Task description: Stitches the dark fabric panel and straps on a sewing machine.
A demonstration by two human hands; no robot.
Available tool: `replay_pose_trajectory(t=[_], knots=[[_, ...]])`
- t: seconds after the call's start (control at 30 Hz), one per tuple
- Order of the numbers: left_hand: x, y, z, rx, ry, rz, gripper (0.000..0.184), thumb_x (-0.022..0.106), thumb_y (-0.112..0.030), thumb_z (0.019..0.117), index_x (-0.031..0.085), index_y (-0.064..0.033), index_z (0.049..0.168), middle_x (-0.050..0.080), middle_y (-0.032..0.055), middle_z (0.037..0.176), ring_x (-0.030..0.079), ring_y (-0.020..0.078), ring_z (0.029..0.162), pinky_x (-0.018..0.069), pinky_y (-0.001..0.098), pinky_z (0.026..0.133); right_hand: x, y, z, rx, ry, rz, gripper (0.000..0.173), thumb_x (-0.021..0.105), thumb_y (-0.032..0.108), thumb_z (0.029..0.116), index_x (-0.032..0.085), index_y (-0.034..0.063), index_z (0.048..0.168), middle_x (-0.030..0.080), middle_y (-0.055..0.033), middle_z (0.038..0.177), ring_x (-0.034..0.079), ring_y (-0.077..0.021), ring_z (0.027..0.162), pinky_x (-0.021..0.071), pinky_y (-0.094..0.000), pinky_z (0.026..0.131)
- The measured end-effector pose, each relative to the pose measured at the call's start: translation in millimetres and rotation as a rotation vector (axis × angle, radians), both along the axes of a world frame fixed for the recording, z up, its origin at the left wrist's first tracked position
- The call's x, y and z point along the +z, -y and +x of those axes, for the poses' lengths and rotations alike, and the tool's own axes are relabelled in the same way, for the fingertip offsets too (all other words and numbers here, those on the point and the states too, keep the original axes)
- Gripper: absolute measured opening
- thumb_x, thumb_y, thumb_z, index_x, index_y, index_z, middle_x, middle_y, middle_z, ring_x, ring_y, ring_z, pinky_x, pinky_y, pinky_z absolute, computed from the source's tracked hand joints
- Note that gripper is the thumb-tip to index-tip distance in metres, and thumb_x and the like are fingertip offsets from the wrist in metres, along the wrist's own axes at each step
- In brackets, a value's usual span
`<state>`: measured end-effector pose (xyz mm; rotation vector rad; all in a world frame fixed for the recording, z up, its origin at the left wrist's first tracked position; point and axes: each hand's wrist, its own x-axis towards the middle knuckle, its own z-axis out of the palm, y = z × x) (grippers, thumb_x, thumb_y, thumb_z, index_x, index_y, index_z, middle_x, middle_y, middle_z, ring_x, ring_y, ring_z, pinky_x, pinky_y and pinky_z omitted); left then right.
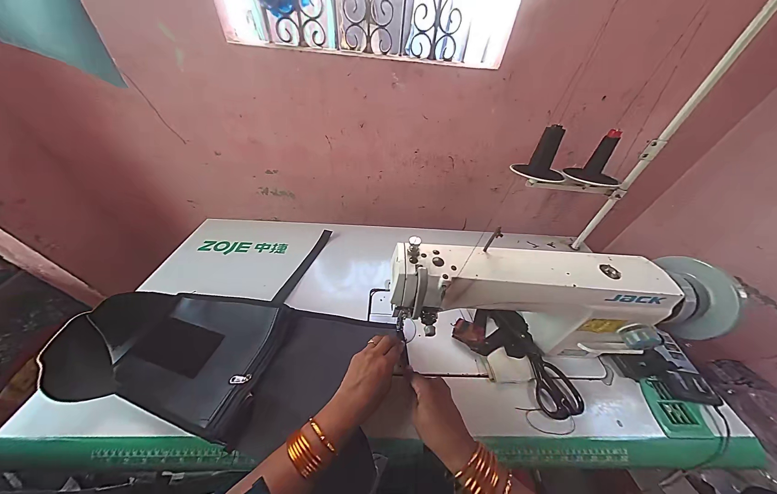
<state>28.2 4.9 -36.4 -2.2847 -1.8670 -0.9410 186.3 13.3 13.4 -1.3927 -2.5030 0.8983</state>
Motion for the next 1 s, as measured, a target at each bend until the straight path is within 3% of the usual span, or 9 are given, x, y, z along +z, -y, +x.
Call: replay_pose_trajectory(t=[0.1, 0.23, 0.33, 0.43, 0.53, 0.63, 0.7, 0.87, 1.0], knots=[[-3.2, -1.2, -1.1, -0.033, -0.041, 0.038, 0.028, 0.059, 0.005, 0.0896, 0.078, -0.0049, 0.107, 0.075, 0.0089, 0.115, 0.071, 0.0301, 0.108, 0.0612, 0.0443, 0.083, -1.1, 2.6, 11.0, -0.073, -0.235, -0.2, 0.028, 0.047, 0.004, 0.1027, 0.07, -0.0059, 0.116, 0.068, -0.0137, 0.082, 0.065, -0.0213, 0.073, 0.0544, -0.0367, 0.073], [-11.6, -13.9, -0.1, -0.039, -0.037, 0.186, 0.018, 0.061, 0.003, 0.0875, 0.078, -0.0013, 0.091, 0.077, 0.0114, 0.095, 0.075, 0.0302, 0.093, 0.0618, 0.0423, 0.076, 18.8, 21.7, 21.4, -0.191, -0.6, -0.685, 0.026, 0.045, 0.003, 0.1062, 0.059, -0.0073, 0.125, 0.054, 0.0028, 0.068, 0.051, -0.0031, 0.055, 0.0453, -0.0192, 0.054], [-15.7, -18.5, -1.7, -0.046, -0.053, 0.218, 0.017, 0.063, 0.004, 0.0839, 0.078, -0.0006, 0.09, 0.077, 0.0129, 0.091, 0.076, 0.0314, 0.088, 0.0618, 0.0428, 0.072, 24.3, 15.0, 42.6, 0.001, -0.535, -0.523, 0.027, 0.05, 0.008, 0.1054, 0.064, -0.0079, 0.123, 0.066, -0.0026, 0.076, 0.06, -0.0068, 0.063, 0.0518, -0.0231, 0.062], [-16.8, -15.6, -1.6, -0.035, -0.062, 0.217, 0.017, 0.063, 0.002, 0.0828, 0.077, -0.0009, 0.091, 0.077, 0.0126, 0.092, 0.076, 0.0308, 0.087, 0.0618, 0.0431, 0.072, 18.8, -26.8, 80.5, -0.057, -0.235, 0.303, 0.022, 0.064, 0.006, 0.0955, 0.075, -0.0037, 0.112, 0.072, -0.0185, 0.102, 0.071, -0.028, 0.094, 0.0593, -0.0414, 0.085], [-18.2, -16.3, 0.4, -0.015, -0.056, 0.226, 0.017, 0.063, 0.003, 0.0813, 0.077, -0.0018, 0.09, 0.077, 0.0119, 0.092, 0.076, 0.0301, 0.087, 0.0617, 0.0425, 0.072, 21.5, -87.9, 119.9, -0.174, 0.144, 0.533, 0.026, 0.071, 0.007, 0.0894, 0.074, -0.005, 0.112, 0.063, -0.0307, 0.121, 0.055, -0.0519, 0.119, 0.0449, -0.0641, 0.099], [-17.6, -17.3, 0.0, -0.006, -0.06, 0.248, 0.017, 0.063, 0.001, 0.0822, 0.077, -0.0023, 0.089, 0.077, 0.0115, 0.09, 0.076, 0.0298, 0.086, 0.0617, 0.0424, 0.069, 32.8, -101.1, 156.4, -0.226, -0.364, 0.431, 0.01, 0.07, 0.005, 0.0869, 0.074, -0.0038, 0.083, 0.069, -0.0171, 0.101, 0.063, -0.0289, 0.106, 0.049, -0.0443, 0.098], [-17.5, -17.5, 0.9, 0.009, -0.06, 0.24, 0.016, 0.063, 0.001, 0.0832, 0.077, -0.003, 0.09, 0.077, 0.0108, 0.091, 0.076, 0.029, 0.086, 0.0618, 0.0417, 0.069, 70.0, -94.4, 175.8, -0.385, -0.916, 0.286, 0.013, 0.059, 0.002, 0.0947, 0.07, 0.0072, 0.09, 0.07, 0.0036, 0.093, 0.067, -0.0065, 0.092, 0.0565, -0.027, 0.086], [-17.3, -15.8, 2.1, 0.004, -0.063, 0.229, 0.017, 0.063, 0.001, 0.0838, 0.078, -0.0028, 0.091, 0.077, 0.0116, 0.091, 0.076, 0.0297, 0.087, 0.0618, 0.0423, 0.071, 129.9, -91.1, 215.5, -0.243, -1.574, 0.255, 0.023, 0.05, 0.007, 0.103, 0.071, 0.0143, 0.098, 0.076, -0.0051, 0.107, 0.073, -0.0167, 0.102, 0.0596, -0.0329, 0.092], [-20.9, -15.6, 2.8, 0.016, -0.07, 0.25, 0.017, 0.061, -0.001, 0.0852, 0.078, -0.0043, 0.09, 0.077, 0.0099, 0.091, 0.076, 0.0278, 0.087, 0.0617, 0.0406, 0.071, 141.7, -52.3, 197.0, 0.235, -1.37, 0.297, 0.018, 0.065, 0.032, 0.0993, 0.076, 0.033, 0.114, 0.074, 0.0051, 0.117, 0.07, -0.0118, 0.106, 0.0575, -0.0294, 0.093]])
